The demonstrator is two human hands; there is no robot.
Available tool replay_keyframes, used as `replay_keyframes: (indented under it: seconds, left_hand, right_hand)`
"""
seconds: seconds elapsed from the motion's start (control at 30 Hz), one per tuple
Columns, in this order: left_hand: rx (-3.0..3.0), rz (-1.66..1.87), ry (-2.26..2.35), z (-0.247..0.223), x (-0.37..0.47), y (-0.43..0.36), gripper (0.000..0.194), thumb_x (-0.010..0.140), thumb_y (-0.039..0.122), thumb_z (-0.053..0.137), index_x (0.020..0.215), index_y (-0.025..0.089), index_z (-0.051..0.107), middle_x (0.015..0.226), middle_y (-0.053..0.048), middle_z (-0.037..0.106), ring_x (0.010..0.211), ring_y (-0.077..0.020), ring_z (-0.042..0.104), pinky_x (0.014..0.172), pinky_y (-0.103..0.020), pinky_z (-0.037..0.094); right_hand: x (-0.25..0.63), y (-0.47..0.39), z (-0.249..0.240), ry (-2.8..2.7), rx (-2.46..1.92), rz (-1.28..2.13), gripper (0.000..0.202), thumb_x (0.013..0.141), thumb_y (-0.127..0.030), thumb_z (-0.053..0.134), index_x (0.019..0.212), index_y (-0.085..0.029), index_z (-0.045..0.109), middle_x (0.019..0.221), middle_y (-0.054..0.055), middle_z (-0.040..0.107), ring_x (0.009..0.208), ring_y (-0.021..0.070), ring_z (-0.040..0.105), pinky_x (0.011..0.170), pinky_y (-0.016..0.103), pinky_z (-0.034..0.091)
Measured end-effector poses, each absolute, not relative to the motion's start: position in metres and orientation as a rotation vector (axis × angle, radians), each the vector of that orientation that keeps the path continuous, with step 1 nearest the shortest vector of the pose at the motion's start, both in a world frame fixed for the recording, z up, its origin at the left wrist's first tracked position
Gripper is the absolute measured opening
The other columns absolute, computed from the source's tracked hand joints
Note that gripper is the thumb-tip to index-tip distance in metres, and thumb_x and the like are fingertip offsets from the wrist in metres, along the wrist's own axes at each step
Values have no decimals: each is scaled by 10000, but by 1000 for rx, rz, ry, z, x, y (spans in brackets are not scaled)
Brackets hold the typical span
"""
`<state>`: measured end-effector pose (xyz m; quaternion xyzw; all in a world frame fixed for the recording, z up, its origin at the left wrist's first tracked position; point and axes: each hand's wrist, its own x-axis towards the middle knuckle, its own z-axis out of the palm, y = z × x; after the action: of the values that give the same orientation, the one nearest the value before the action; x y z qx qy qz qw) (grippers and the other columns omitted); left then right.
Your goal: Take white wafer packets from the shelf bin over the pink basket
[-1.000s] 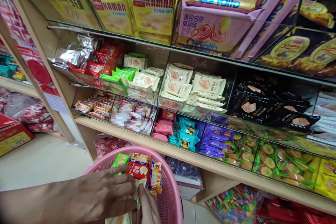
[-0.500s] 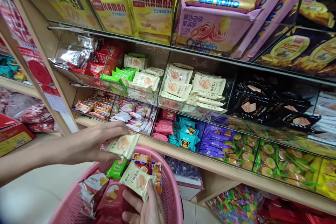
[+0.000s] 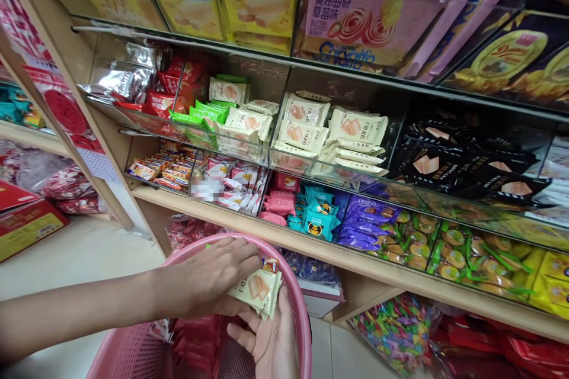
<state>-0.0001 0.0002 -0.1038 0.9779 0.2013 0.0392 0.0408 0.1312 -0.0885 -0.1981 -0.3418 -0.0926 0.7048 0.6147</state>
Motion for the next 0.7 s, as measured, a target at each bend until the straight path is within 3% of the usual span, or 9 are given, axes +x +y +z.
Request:
replay_keyframes:
  seconds: [0.17, 0.4, 0.53, 0.6, 0.7]
  left_hand:
    - [3006, 42, 661, -107, 14, -10, 518, 821, 499, 570, 1164, 119, 491, 1079, -115, 621, 966, -272, 588, 789, -366, 454]
    - [3014, -35, 629, -107, 22, -19, 360, 824, 466, 578, 988, 147, 544, 970, -76, 649, 881, -240, 605, 796, -365, 461]
    - [2888, -74, 750, -114, 21, -31, 380, 789, 368, 629, 1074, 149, 506, 1027, -93, 632, 932, -252, 593, 803, -374, 486]
    - [2797, -124, 815, -123, 20, -42, 440, 785, 318, 629, 1158, 146, 470, 1099, -113, 613, 985, -258, 583, 832, -393, 490]
    - [2710, -228, 844, -144, 21, -63, 447, 801, 296, 611, 1186, 119, 473, 1127, -149, 612, 1040, -269, 579, 881, -411, 484]
  right_hand:
    - [140, -94, -197, -218, -828, 1567, 596, 780, -572, 564, 1216, -177, 471, 1012, 105, 709, 780, 200, 675, 650, 344, 567]
    - [140, -101, -206, -240, -903, 1576, 601, 770, -614, 535, 1153, -152, 544, 969, 128, 720, 770, 210, 677, 643, 343, 556]
    - [159, -103, -222, -240, -1119, 1498, 724, 652, -726, 563, 1077, -142, 606, 947, 146, 721, 798, 261, 683, 634, 368, 552]
    - [174, -105, -228, -273, -1227, 1346, 769, 617, -746, 577, 1111, -157, 592, 1014, 143, 707, 889, 287, 671, 706, 393, 548]
    - [192, -113, -231, -372, -1295, 1072, 735, 702, -706, 537, 1215, -181, 509, 1156, 134, 650, 1001, 271, 636, 816, 387, 522]
